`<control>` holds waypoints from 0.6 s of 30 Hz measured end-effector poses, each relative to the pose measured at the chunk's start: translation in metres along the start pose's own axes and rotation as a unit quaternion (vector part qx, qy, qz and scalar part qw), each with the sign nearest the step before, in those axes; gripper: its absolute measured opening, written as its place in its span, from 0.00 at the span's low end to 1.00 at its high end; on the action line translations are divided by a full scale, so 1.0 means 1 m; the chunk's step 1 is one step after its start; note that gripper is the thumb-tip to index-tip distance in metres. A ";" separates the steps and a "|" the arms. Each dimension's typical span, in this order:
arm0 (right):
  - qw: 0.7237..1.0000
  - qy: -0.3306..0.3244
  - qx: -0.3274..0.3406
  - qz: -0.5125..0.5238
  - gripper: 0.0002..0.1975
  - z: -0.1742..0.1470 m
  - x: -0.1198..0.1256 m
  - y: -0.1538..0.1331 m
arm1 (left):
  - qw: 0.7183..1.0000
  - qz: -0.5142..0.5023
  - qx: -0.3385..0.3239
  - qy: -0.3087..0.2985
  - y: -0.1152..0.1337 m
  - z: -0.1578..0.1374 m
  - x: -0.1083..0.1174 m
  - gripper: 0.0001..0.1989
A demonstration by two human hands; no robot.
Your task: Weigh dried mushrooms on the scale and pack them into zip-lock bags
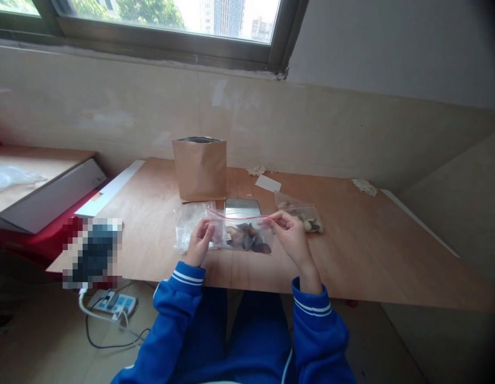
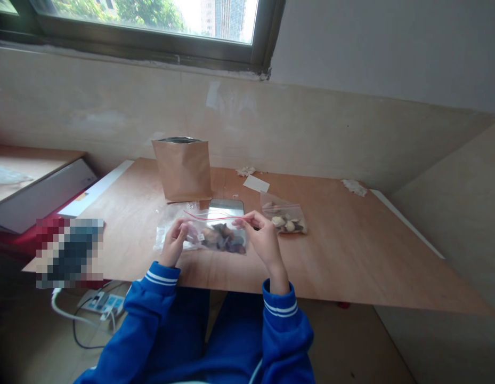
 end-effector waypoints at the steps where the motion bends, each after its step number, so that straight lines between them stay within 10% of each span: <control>1: 1.000 0.026 0.004 0.011 0.16 0.000 0.002 -0.003 | 1.000 -0.002 0.006 -0.009 -0.001 -0.001 -0.001 0.25; 10: 0.991 0.116 0.057 0.021 0.16 -0.003 0.004 -0.025 | 1.000 -0.003 -0.005 -0.027 -0.008 -0.018 -0.013 0.27; 18: 0.983 0.181 -0.010 0.035 0.22 -0.004 0.010 0.040 | 0.999 0.000 -0.022 0.047 -0.009 -0.011 -0.007 0.17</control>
Point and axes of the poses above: each hand's wrist, its own z-axis towards the middle knuckle, its own x-axis out of the back of the hand, y = z × x, the point moved 7 cm from there along z, towards the middle knuckle, and after that the axes turned 15 degrees about y, right-handed, at the moved point
